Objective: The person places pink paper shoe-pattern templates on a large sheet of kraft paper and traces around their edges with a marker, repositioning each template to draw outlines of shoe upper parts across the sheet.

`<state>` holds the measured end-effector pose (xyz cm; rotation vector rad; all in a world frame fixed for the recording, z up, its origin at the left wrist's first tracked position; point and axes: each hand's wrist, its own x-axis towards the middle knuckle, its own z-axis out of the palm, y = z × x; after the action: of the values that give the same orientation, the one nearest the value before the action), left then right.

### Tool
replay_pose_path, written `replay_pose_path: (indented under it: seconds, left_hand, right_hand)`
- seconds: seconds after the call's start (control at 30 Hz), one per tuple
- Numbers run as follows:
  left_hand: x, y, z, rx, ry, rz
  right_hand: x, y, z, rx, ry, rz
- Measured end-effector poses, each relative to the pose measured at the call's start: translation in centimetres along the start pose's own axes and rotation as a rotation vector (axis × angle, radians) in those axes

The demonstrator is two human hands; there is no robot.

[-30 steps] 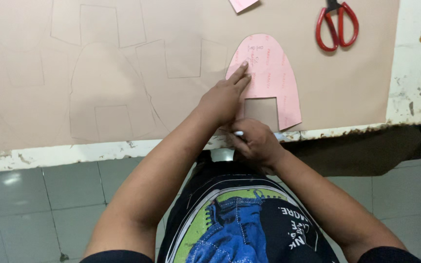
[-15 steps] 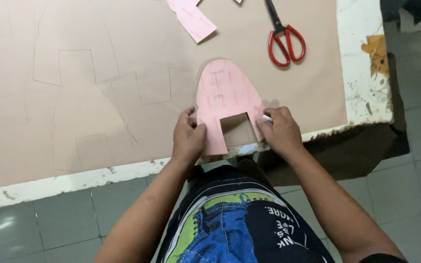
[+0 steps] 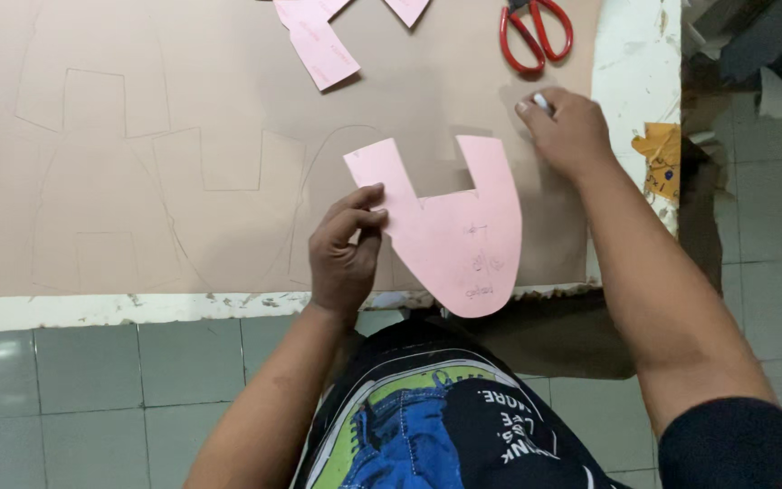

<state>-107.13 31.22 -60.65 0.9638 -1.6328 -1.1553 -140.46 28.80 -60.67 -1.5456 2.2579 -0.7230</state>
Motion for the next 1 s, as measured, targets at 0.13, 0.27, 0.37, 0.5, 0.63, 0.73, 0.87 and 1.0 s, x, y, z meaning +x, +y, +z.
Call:
replay_pose_path:
  seconds: [0.13,0.27,0.37,0.5,0.63,0.73,0.87,1.0]
  left_hand:
    - [0.2,-1.7,4.6,0.131,-0.069,0.138]
    - [0.3,-4.5,5.7,0.434,-0.135,0.251]
    - [-0.4,-5.4,6.0,0.685,-0.153,0.208]
    - [0.0,-5.5,5.4,0.727,-0.236,0.068]
    - [0.3,-5.5,4.8,0.694,-0.218,0.05]
    - [0.1,-5.7,4.6,0.677,-0.203,0.048]
    - [-0.4,-5.6,4.5,0.685,-0.222,0.033]
    - [-0.5,-5.4,4.5,0.671,-0.217,0.007]
  right_hand:
    - [-6.4,2.2,-1.6,0.535,-0.205,0.668]
    - [-10.9,3.5,-0.6,0.507,-0.184,0.519]
    - [-12.0,4.8,0.9,0.438,-0.082,0.435]
    - [-11.8,6.4,2.6,0.425,-0.012,0.465]
    - [-12.1,6.7,3.4,0.475,0.014,0.486]
    - [-12.3,6.4,3.3,0.416,-0.013,0.482]
    - [-12.7,5.9,2.6,0.389,-0.024,0.427]
    - [-12.9,5.5,2.0,0.128,-0.055,0.389]
